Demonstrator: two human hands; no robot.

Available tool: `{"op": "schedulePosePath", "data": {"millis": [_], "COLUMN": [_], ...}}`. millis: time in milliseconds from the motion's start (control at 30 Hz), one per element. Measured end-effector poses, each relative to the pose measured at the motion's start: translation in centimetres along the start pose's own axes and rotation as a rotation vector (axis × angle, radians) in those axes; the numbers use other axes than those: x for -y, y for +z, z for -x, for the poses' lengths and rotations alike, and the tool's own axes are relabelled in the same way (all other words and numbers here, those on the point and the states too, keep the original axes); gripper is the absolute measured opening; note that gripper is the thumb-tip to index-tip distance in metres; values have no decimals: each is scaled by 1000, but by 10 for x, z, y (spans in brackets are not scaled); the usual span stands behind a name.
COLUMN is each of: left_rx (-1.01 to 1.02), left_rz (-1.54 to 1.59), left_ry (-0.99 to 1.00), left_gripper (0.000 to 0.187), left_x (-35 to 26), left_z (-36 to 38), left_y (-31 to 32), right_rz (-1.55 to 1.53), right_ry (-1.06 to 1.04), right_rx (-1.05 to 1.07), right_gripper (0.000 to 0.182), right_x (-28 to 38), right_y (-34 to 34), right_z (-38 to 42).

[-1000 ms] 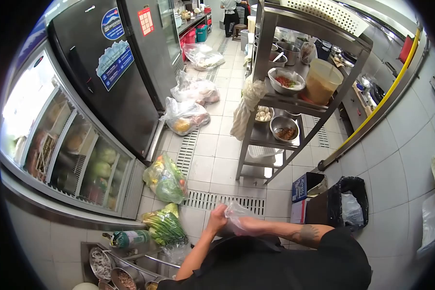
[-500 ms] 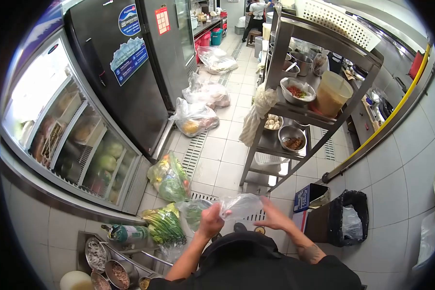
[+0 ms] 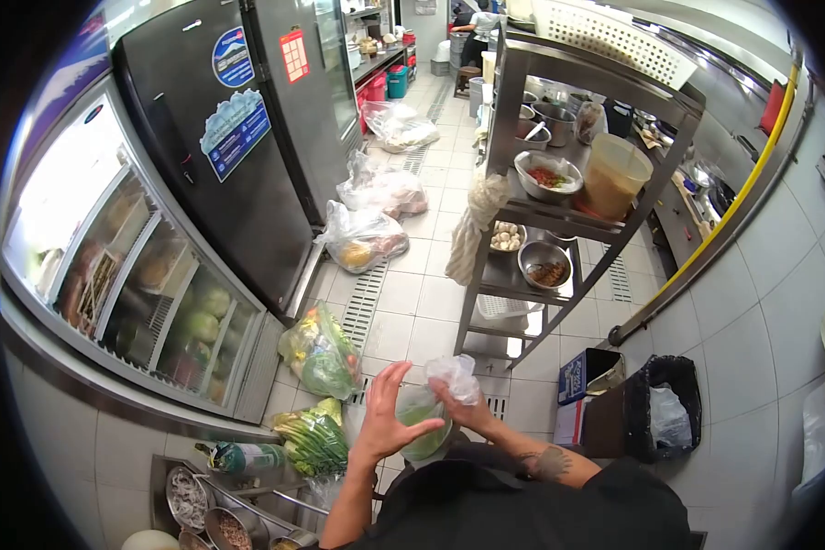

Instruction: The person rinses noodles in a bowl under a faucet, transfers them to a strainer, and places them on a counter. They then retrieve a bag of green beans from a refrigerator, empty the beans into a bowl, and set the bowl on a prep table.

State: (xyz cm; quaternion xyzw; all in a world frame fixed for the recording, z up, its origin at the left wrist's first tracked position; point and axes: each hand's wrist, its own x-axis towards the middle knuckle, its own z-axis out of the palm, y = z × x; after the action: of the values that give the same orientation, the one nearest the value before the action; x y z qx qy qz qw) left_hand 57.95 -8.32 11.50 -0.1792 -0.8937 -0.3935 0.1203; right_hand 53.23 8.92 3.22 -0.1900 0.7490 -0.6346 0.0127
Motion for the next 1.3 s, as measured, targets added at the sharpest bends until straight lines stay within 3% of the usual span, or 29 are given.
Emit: {"op": "schedulePosePath", "data": {"millis": [33,67,100,167,200,233,300,333,367,400,433,467,500,567,600,633,700,733,767,800,833,900,933,1033,1100,1167,1200,1233,1300], "left_rx": [36,129,134,252,410,414,353,348,346,524,702,755,798,776,662,641,826,450,508,568,624,689,761,898,938,1030,922,918,992], "left_rz": [-25,-133,-131,405,261,258,451,617,619,589,552,382,212,257,335,345,222,286,297,270,241,296,349,605,674,808,974,978,908], "left_ry": [-71,-35,-36,-278,-48,-50,-97,-201,-202,-314,-426,-456,-484,-317,-240,-242,-393,-36,-1,-82,-160,-184,-205,-187,-201,-212,-201,-205,-545], "left_gripper": [95,112,112,110,107,107,67,54,54,53,53,56,60,59,58,58,52,43,38,37,35,35,34,34,35,38,33,33,29], "left_x": [2,20,34,43,45,39,25,27,32,38,41,31,21,57,51,50,48,65,69,72,71,72,74,79,77,70,62,59,55], "left_z": [4,15,23,29,13,4,-1,1,0,-1,-3,-4,-6,19,16,8,-3,9,5,2,-4,-9,-10,-8,-11,-15,-13,-12,-14], "left_y": [-1,14,30,46,36,29,19,22,26,31,33,35,36,78,72,68,60,79,78,76,71,53,46,33,30,32,34,35,36], "right_rz": [-118,-61,-62,-165,83,79,-105,-104,97,298,170,43,46,382,392,577,849,964,1079,1187,1189,1229,1184,961,874,841,868,865,771], "right_ry": [82,-164,-160,-238,-493,-492,-249,-248,-394,-539,-283,-26,-32,-167,-182,-335,-539,-583,-628,-730,-736,-467,-493,-353,-383,-592,-449,-449,-311], "right_rx": [23,198,197,227,209,205,177,179,92,3,51,100,110,-172,-155,54,405,519,631,584,588,829,784,985,993,891,1015,1021,1006], "right_gripper": [19,21,21,27,35,35,39,39,40,41,41,41,41,48,48,52,63,61,58,41,41,23,11,14,6,8,11,11,16], "right_x": [3,-8,-16,15,18,23,39,41,43,46,65,84,89,98,111,129,142,138,131,104,86,65,66,60,50,49,50,54,62], "right_y": [-1,-3,0,11,13,13,9,6,1,-5,-19,-35,-51,-77,-79,-79,-62,-54,-47,-42,-41,-43,-47,-47,-46,-41,-40,-41,-45], "right_z": [1,-2,3,1,-5,-5,-5,-10,-14,-19,-24,-26,-31,-43,-45,-43,-27,-21,-16,-13,-21,-30,-36,-50,-58,-65,-68,-71,-76]}}
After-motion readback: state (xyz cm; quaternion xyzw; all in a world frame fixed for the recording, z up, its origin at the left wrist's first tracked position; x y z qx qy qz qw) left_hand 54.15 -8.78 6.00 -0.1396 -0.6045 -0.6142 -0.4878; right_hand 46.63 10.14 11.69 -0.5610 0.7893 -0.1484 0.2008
